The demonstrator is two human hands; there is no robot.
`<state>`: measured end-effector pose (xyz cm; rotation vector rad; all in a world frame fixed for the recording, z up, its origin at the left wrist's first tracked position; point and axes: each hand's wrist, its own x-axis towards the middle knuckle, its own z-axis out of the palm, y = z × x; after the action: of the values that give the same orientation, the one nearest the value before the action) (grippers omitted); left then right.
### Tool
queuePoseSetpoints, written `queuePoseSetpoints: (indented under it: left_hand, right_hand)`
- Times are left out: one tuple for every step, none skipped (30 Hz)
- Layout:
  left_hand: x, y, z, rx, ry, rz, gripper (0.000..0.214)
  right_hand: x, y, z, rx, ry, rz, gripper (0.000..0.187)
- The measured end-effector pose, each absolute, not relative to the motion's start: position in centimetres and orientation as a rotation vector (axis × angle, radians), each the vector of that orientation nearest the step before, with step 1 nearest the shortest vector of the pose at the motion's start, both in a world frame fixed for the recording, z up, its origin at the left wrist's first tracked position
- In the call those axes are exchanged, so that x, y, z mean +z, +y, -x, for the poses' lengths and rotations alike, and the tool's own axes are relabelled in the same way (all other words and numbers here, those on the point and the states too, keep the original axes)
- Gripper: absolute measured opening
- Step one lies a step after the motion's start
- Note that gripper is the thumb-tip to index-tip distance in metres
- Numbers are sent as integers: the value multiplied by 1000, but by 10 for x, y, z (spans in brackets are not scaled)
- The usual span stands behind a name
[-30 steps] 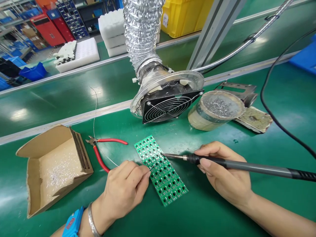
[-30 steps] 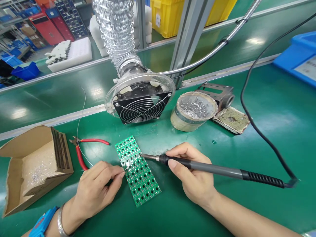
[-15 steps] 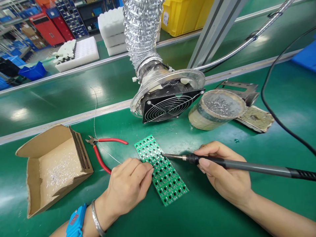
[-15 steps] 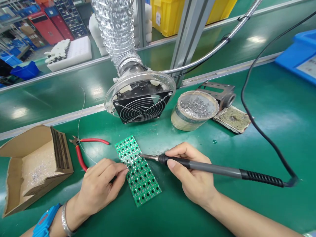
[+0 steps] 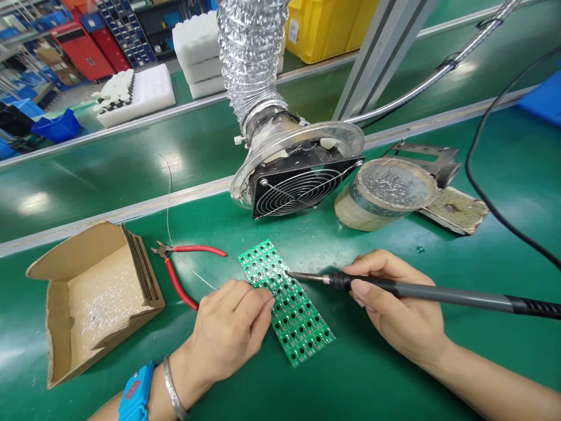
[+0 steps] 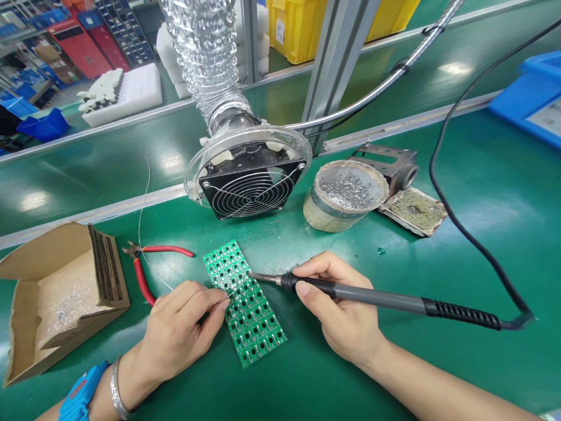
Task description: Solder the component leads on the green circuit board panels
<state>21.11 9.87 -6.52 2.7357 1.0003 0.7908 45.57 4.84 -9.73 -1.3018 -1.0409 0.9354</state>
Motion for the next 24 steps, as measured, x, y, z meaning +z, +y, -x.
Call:
queuePoseSetpoints:
  left_hand:
    - [-65,99,-211,789,1001,-2737,2]
    - [-65,99,-211,787,1002,-2738,2]
    - [-65,99,-211,789,1003,-2739,2]
    - [-65,99,-211,790,1005,-2738,2]
    - [-64,99,-210,789,1007,-2736,2]
    - [-64,99,-210,788,1008,-2734,2]
    - [-64,99,-211,786,1008,-2733,2]
    - [-64,99,-211,783,1007,-2732,2]
    - [-64,99,-211,780,1004,-2732,2]
    - [-64,99,-211,779,1005,-2733,2]
    - [-64,99,-211,780,1003,-2736,2]
    - [-65,99,-212,782,1005,-2739,2]
    - [-65,99,-212,782,1006,-2743,2]
    - [-65,99,-212,783,1008,-2745,2]
    - [-65,99,-212,781,1010,-2746,3]
    - [-65,99,-212,780,1010,-2746,3]
    - [-65,99,-212,778,1009,-2746,3]
    - [-66,99,-212,779,1010,-2747,3]
    - [-66,99,-212,778,1009,-2749,3]
    - [-66,99,-211,777,1011,-2752,3]
    - [-66,99,-211,773,1010,-2754,3]
    - [-66,99,-211,767,1010,-2754,3]
    - [-66,99,-211,763,1009,-2753,3]
    - [-67,100,-212,757,1009,-2750,3]
  right_hand:
    - [-97,49,-456,939,-1042,1306,4]
    - [-97,49,-456,945,-1045,1309,4]
    - [-98,49,-456,948,-1048,1310,4]
    - [-98,48,-456,950,-1049,1307,4]
    - [-98,48,-456,948,-1046,1300,5]
    - [-98,48,-457,945,-1040,1290,5]
    - [-99,48,-457,941,-1031,1280,6]
    - [-99,48,-457,937,-1021,1269,6]
    - [-99,48,-457,936,-1011,1259,7]
    - [-98,48,-457,937,-1006,1252,6]
    - [-98,48,-457,941,-1007,1247,6]
    - [-98,48,-457,943,-1012,1244,5]
    - [-98,48,-457,946,-1021,1245,4]
    - [-98,48,-457,950,-1034,1251,4]
    - [-98,48,-457,954,-1046,1261,4]
    - [-98,48,-457,956,-1057,1274,4]
    - [-98,47,-457,958,-1066,1285,4]
    - [-98,47,-457,955,-1073,1295,4]
    - [-98,47,-457,953,-1081,1303,4]
    - [-97,47,-456,947,-1088,1306,4]
    - [-96,47,-456,939,-1097,1307,4]
    - [-95,47,-455,933,-1106,1306,4]
    - [-94,47,-455,925,-1114,1305,3]
    - [-93,47,-455,916,-1121,1304,4]
